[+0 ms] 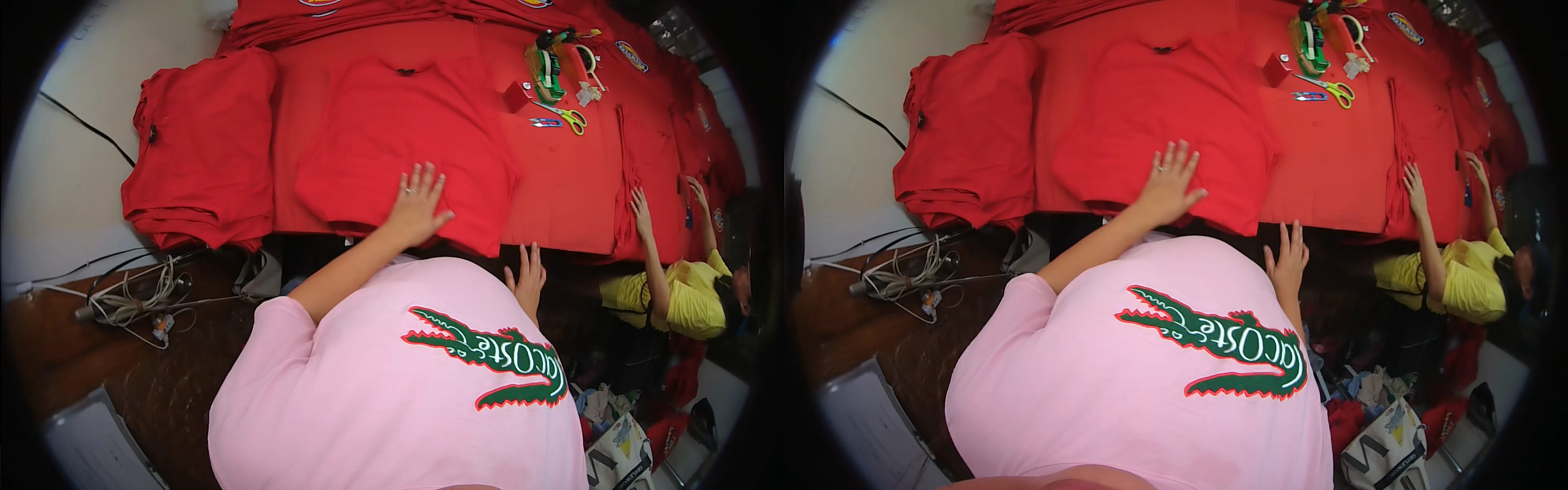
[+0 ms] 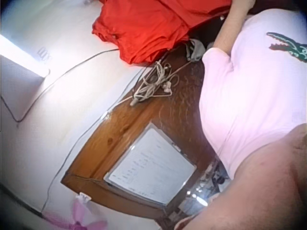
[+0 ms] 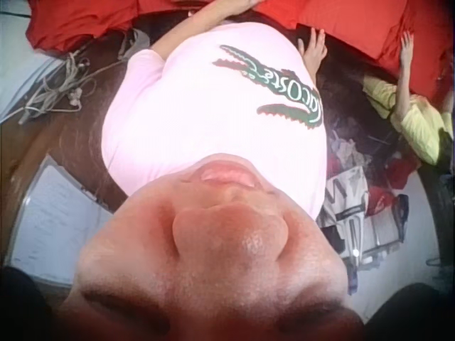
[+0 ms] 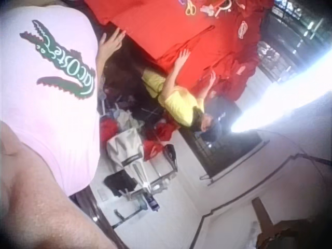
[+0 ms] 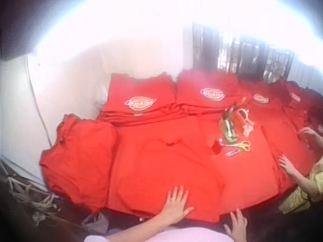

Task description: The person organizes red t-shirts by laying them flat on a table, folding them, and applying a liquid from a white bottle to the fabric.

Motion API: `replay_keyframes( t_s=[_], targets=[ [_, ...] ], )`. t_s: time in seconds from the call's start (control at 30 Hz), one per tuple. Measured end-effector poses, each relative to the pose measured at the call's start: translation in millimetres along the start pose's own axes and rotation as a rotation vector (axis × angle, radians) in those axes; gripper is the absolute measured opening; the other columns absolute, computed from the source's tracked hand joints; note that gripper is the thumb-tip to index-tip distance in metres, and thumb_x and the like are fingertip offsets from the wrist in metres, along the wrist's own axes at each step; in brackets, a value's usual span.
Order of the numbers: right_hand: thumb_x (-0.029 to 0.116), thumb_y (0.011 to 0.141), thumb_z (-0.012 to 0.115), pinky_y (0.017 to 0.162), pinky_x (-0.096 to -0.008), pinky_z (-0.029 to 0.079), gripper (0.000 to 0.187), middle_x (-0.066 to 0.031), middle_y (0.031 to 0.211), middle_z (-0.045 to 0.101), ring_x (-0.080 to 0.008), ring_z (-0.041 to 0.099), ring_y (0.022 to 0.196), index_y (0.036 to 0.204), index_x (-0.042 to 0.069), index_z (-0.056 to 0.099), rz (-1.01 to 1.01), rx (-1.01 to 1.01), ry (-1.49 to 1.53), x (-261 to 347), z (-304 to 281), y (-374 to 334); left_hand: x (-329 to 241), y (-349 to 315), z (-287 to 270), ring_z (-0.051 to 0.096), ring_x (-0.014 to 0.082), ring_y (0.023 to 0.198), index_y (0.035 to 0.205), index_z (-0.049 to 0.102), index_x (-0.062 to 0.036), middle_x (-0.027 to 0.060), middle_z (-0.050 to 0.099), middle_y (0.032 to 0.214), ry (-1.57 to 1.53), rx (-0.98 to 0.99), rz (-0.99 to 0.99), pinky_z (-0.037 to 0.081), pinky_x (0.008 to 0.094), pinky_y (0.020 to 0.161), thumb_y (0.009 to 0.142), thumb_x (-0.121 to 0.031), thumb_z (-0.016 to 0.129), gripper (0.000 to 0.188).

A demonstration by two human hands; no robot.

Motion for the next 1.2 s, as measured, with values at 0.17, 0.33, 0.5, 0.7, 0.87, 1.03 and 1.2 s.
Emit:
replay_keyframes(
  t_s=[0.17, 0.33, 0.5, 0.7, 0.87, 1.03, 1.2],
  targets=[
    [0.016, 0.094, 0.067, 0.113, -0.0473, 0.038, 0.051, -0.018, 0.152, 0.05, -0.0361, 0.05, 0.136, 0.143, 0.008, 0.055, 0.248, 0.06, 0.09, -96, 8, -145, -110, -16, 34, 0.004, 0.0453, 0.159, 0.166, 0.021, -0.0094, 0.0222, 0.007, 0.173, 0.068, 0.187, 0.328, 0.004, 0.0635, 0.125, 0.094, -0.069, 0.055, 0.099],
    [0.027, 0.091, 0.068, 0.098, -0.0464, 0.051, 0.038, -0.0208, 0.119, 0.072, -0.0378, 0.068, 0.11, 0.122, 0.005, 0.072, 0.868, 0.428, 0.122, -246, 71, -337, -129, -19, 33, 0.001, 0.0455, 0.159, 0.165, 0.021, -0.0128, 0.0193, 0.007, 0.173, 0.114, 0.04, 0.232, 0.004, 0.0653, 0.125, 0.082, -0.056, 0.079, 0.11],
    [0.037, 0.089, 0.069, 0.097, -0.0465, 0.053, 0.041, -0.0205, 0.115, 0.073, -0.0371, 0.069, 0.107, 0.116, 0.007, 0.075, 1.022, 0.738, 0.126, -283, 124, -483, -133, -26, 56, 0.019, 0.0427, 0.157, 0.159, 0.037, -0.019, 0.0129, 0.027, 0.169, 0.101, -0.24, 0.195, 0.013, 0.0639, 0.125, 0.069, -0.009, 0.074, 0.098],
    [0.043, 0.087, 0.069, 0.092, -0.0467, 0.055, 0.041, -0.0188, 0.107, 0.076, -0.0357, 0.072, 0.1, 0.103, 0.008, 0.08, 1.207, 0.426, 0.388, -262, 125, -509, -130, -4, 100, 0.02, 0.0395, 0.158, 0.163, 0.03, -0.0133, 0.012, 0.024, 0.172, 0.496, -0.633, 0.342, 0.019, 0.0572, 0.125, 0.072, -0.015, 0.07, 0.1],
    [0.039, 0.088, 0.068, 0.09, -0.0456, 0.055, 0.042, -0.0171, 0.111, 0.076, -0.0342, 0.072, 0.101, 0.115, 0.01, 0.077, 1.21, 0.271, 0.585, -221, 141, -532, -178, 23, 112, 0.034, 0.0234, 0.153, 0.159, 0.038, -0.0265, 0.0001, 0.034, 0.168, 0.482, -0.866, 0.429, 0.023, 0.0468, 0.124, 0.101, -0.022, 0.046, 0.058],
    [0.043, 0.089, 0.069, 0.092, -0.0437, 0.054, 0.047, -0.0152, 0.116, 0.076, -0.0313, 0.07, 0.106, 0.121, 0.009, 0.075, 1.18, 0.375, 0.748, -233, 135, -535, -248, 70, 127, 0.043, 0.0175, 0.148, 0.156, 0.042, -0.0324, -0.0051, 0.04, 0.164, 0.203, -0.629, 0.44, 0.027, 0.0426, 0.121, 0.111, -0.024, 0.036, 0.047],
    [0.054, 0.093, 0.069, 0.1, -0.0425, 0.051, 0.059, -0.0141, 0.125, 0.072, -0.0273, 0.066, 0.117, 0.13, 0.009, 0.07, 1.097, 0.259, 0.7, -283, 22, -498, -355, 132, 132, 0.045, 0.0182, 0.146, 0.155, 0.043, -0.0294, -0.0026, 0.042, 0.162, -0.019, -0.342, 0.418, 0.029, 0.0424, 0.119, 0.109, -0.027, 0.039, 0.046]
  ],
)
Point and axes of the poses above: each hand's wrist, its own y-axis towards the middle knuckle, its own z-axis out of the palm, x = y × z, the point moved 7 cm from there along y, towards the middle knuckle
